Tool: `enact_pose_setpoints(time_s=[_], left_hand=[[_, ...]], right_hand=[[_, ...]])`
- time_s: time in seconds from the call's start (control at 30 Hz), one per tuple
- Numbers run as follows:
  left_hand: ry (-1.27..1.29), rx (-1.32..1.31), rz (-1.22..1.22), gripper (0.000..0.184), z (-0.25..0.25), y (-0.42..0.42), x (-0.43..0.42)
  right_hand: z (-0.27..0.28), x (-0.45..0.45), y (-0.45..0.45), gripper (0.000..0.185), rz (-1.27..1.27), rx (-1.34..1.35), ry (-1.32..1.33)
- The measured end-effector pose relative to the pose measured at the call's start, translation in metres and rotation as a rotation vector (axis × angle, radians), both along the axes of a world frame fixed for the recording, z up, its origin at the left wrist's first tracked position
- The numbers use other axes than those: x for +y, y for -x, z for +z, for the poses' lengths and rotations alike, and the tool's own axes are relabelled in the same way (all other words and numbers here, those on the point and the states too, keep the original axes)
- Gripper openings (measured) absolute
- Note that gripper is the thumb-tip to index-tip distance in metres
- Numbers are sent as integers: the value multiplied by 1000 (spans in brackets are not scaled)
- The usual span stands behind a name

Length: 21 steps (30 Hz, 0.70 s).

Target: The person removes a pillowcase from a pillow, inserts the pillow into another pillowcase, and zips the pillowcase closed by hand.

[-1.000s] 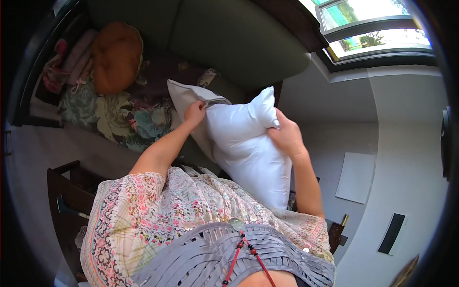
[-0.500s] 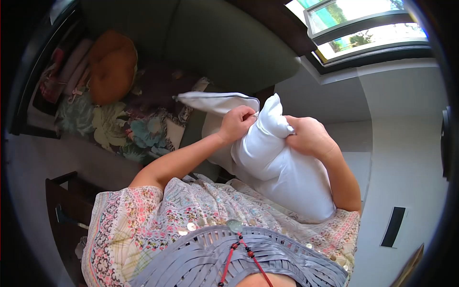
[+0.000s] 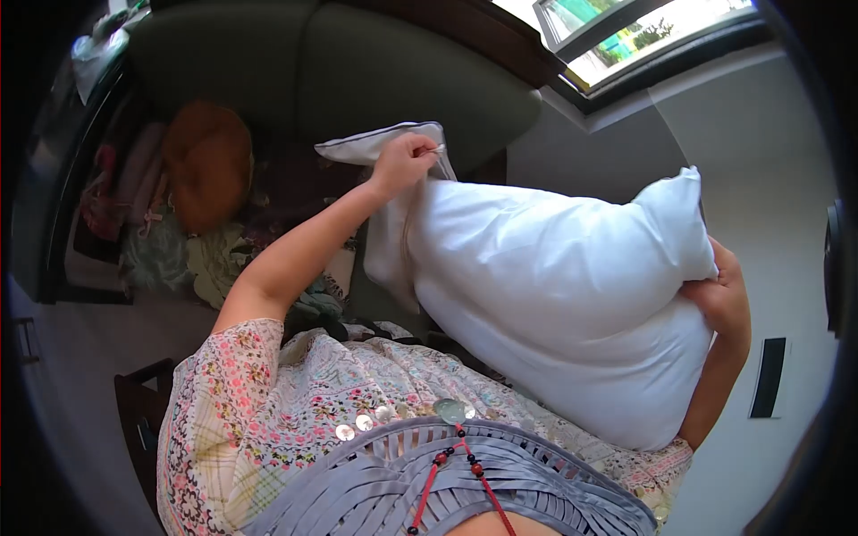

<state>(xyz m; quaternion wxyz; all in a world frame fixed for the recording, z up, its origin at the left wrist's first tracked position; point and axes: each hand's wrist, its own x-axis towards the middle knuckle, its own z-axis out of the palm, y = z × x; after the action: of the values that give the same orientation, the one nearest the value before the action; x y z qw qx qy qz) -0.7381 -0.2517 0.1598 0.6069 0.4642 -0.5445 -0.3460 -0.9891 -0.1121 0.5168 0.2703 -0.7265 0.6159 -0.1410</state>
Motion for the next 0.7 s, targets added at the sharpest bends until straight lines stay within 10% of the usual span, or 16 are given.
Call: enact_pose_setpoints(time_s=[0.17,0.53,0.7], left_hand=[[69,0,-175,9,45,34,17],[-61,9,-388,16,33,9,7],[-160,34,-466,16,28,1,11]], right_hand=[[-10,-1,-33,46,146,206,-21],[-10,28,6,42,-136,-339,272],[-100,2,4,40,127,-231,358]])
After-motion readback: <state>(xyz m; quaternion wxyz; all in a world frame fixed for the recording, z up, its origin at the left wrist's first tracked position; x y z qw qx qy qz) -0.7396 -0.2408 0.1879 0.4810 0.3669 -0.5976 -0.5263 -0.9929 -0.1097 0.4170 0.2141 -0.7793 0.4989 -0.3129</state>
